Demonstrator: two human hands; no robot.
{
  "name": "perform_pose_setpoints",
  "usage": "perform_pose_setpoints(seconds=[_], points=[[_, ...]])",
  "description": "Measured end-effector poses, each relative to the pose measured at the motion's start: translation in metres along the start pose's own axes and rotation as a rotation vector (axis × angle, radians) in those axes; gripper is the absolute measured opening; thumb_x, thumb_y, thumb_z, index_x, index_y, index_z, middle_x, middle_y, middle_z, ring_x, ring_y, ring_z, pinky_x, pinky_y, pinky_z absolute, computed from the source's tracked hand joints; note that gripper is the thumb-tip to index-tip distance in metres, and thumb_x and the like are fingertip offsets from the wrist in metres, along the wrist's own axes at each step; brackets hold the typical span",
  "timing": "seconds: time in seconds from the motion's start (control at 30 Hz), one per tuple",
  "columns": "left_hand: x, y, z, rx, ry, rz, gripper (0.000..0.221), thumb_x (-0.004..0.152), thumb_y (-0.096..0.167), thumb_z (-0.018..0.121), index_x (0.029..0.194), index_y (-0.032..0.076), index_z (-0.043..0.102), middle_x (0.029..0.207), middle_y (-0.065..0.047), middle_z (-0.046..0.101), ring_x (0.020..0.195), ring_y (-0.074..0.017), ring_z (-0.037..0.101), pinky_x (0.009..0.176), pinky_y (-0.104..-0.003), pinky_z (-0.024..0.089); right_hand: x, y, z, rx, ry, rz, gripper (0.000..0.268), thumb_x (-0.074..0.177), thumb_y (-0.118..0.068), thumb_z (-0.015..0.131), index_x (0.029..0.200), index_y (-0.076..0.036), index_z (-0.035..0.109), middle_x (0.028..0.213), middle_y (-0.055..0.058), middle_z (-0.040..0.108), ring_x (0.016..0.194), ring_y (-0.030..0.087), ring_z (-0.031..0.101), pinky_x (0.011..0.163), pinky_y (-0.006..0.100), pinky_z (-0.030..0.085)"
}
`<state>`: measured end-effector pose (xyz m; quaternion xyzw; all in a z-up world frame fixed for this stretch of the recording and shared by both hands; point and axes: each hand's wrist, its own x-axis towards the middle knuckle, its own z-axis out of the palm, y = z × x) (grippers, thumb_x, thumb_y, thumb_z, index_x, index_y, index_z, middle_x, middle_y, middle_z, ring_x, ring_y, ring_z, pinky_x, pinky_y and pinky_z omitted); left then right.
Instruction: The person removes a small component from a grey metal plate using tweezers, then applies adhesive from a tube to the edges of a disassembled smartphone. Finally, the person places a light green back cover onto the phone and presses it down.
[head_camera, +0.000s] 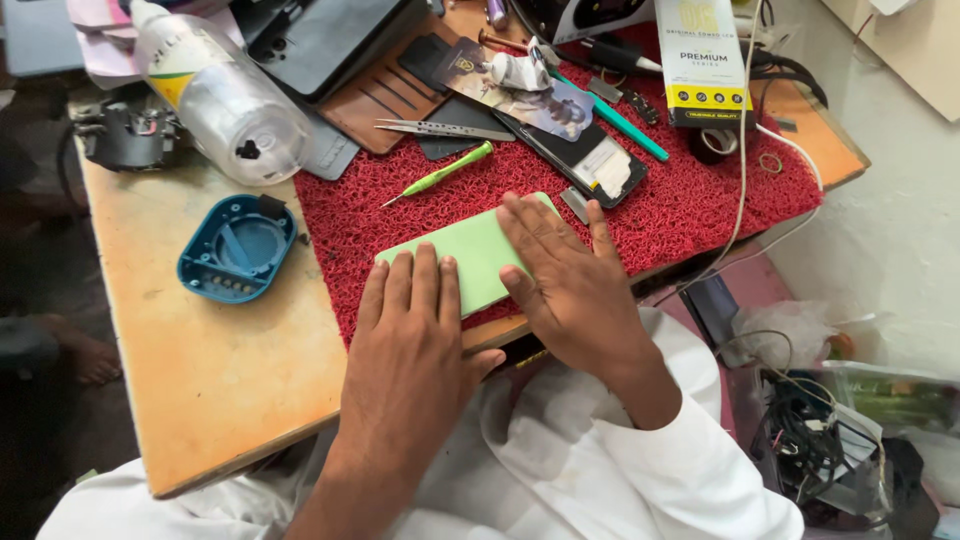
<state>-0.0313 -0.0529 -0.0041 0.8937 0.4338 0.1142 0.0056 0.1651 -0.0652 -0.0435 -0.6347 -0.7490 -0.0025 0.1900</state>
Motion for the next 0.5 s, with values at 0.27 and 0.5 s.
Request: perform_pose_setpoints(seconds=[0.27, 0.5], points=[[0.007, 0.008, -0.013, 0.033, -0.083, -0.032, 0.098, 0.073, 0.058, 0.073, 0.146, -0.002, 0.047, 0.143, -0.023, 0.049, 0.135, -0.0395, 0.042, 0.111, -0.054, 0.027, -0.003, 0.014, -0.001, 0.329, 0.058, 0.038, 0.069, 0.11, -0.053, 0.027, 0.159, -0.006, 0.037, 0.167, 0.013, 0.036, 0.158, 0.026, 0.029, 0.128, 0.053, 0.007], [0.035, 0.04, -0.006, 0.069, -0.014, -0.004, 0.092, 0.074, 0.059, 0.071, 0.137, -0.006, 0.051, 0.145, -0.022, 0.049, 0.134, -0.0382, 0.044, 0.107, -0.054, 0.031, -0.026, 0.054, -0.016, 0.955, 0.669, 0.28, 0.038, 0.113, -0.03, 0.059, 0.132, 0.002, 0.064, 0.123, 0.01, 0.066, 0.111, 0.017, 0.055, 0.101, 0.032, 0.043]])
